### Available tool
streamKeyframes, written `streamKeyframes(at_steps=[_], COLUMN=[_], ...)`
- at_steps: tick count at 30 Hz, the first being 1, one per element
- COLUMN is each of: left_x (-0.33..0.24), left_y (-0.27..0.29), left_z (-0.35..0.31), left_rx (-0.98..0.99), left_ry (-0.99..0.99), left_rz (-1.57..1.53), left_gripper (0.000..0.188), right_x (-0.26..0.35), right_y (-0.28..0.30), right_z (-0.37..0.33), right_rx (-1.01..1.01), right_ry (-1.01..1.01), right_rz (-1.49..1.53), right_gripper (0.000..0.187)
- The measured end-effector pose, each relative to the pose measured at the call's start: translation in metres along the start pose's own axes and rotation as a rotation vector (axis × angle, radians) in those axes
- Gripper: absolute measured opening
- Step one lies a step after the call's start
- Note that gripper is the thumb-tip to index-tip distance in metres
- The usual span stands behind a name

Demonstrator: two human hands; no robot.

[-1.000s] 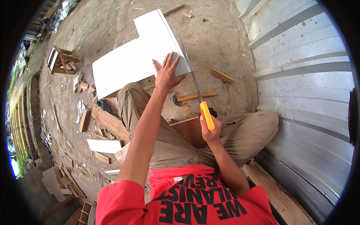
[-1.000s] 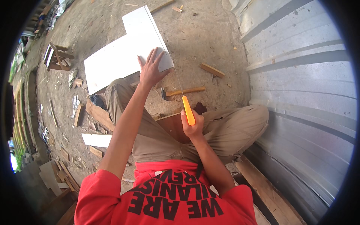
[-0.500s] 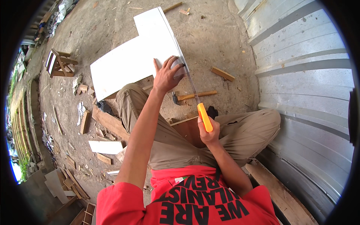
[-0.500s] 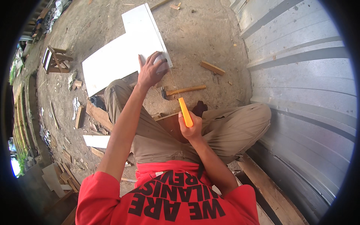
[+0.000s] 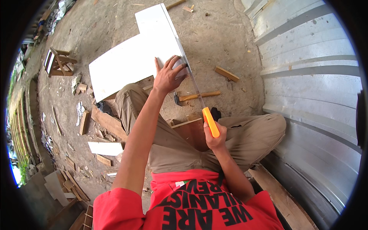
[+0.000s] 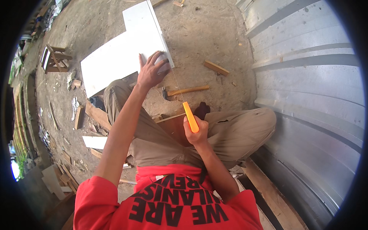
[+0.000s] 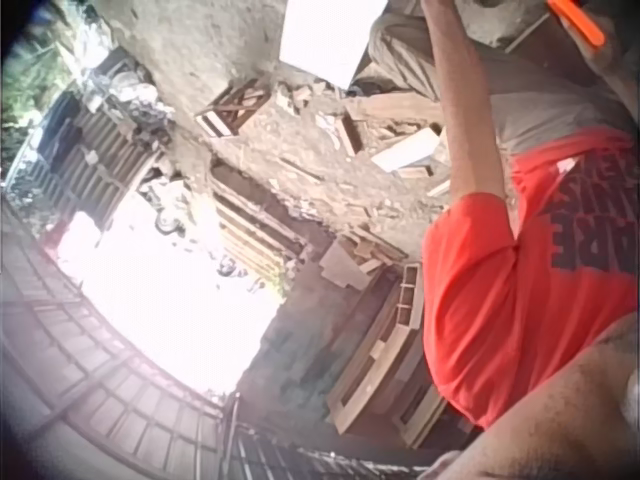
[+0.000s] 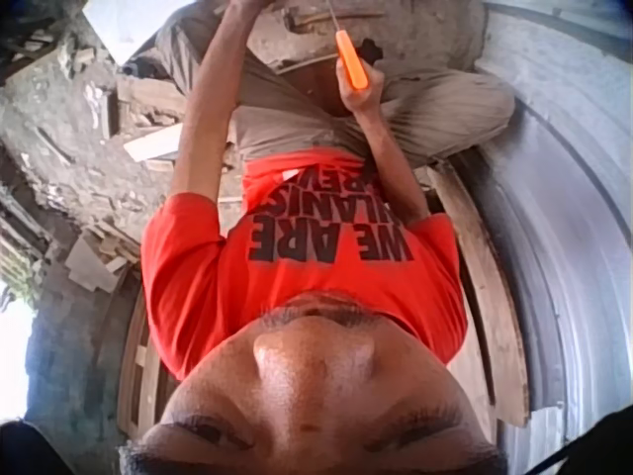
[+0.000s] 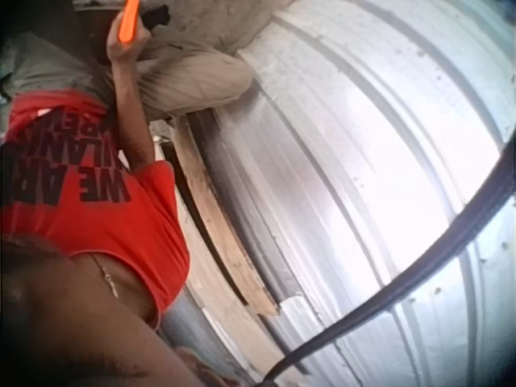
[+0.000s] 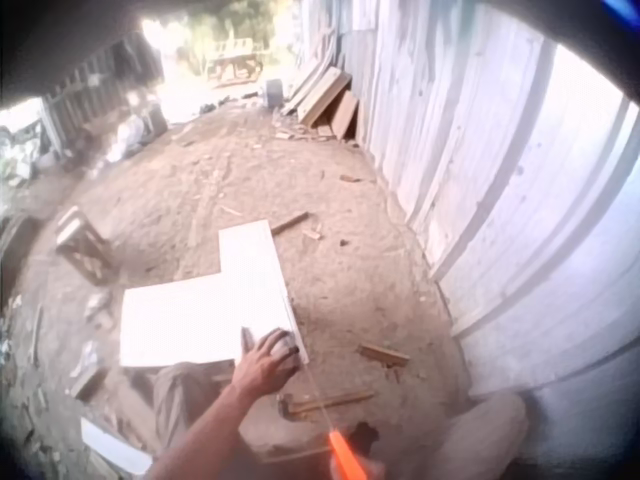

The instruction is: The person sits on the floor and uses a hand saw to cut a piece of white laminated board. They adjust the board, saw along a marked line, and then use a hammer to tap the cut edge.

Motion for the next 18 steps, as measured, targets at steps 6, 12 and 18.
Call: streamKeyframes(at_steps=[6, 12, 18], left_x=[-0.002, -0.004, 0.0], left_y=[-0.003, -0.002, -0.002], left_z=[-0.001, -0.001, 0.001], left_rx=[0.012, -0.015, -0.002], left_ry=[-0.02, -0.034, -0.026], left_rz=[0.009, 0.01, 0.001], left_gripper=[0.04, 0.039, 0.04], right_x=[-0.004, -0.006, -0.012], right_y=[-0.004, -0.01, -0.007], right_z=[-0.004, 0.009, 0.0], right_rx=[0.011, 0.027, 0.018], right_ry=[-0.002, -0.055, -0.032], right_rz=[-0.03, 0.017, -0.009], right_gripper=[0.015, 0.02, 0.016])
Point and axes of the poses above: each hand's wrist, its own z-axis towards the middle knuckle, its own y-axis out of the back of the hand, x = y × z, the point moved 8 cm from there along z, towards the middle knuckle, and after that the axes turned 15 degrees about -z, right-handed, at the moved point
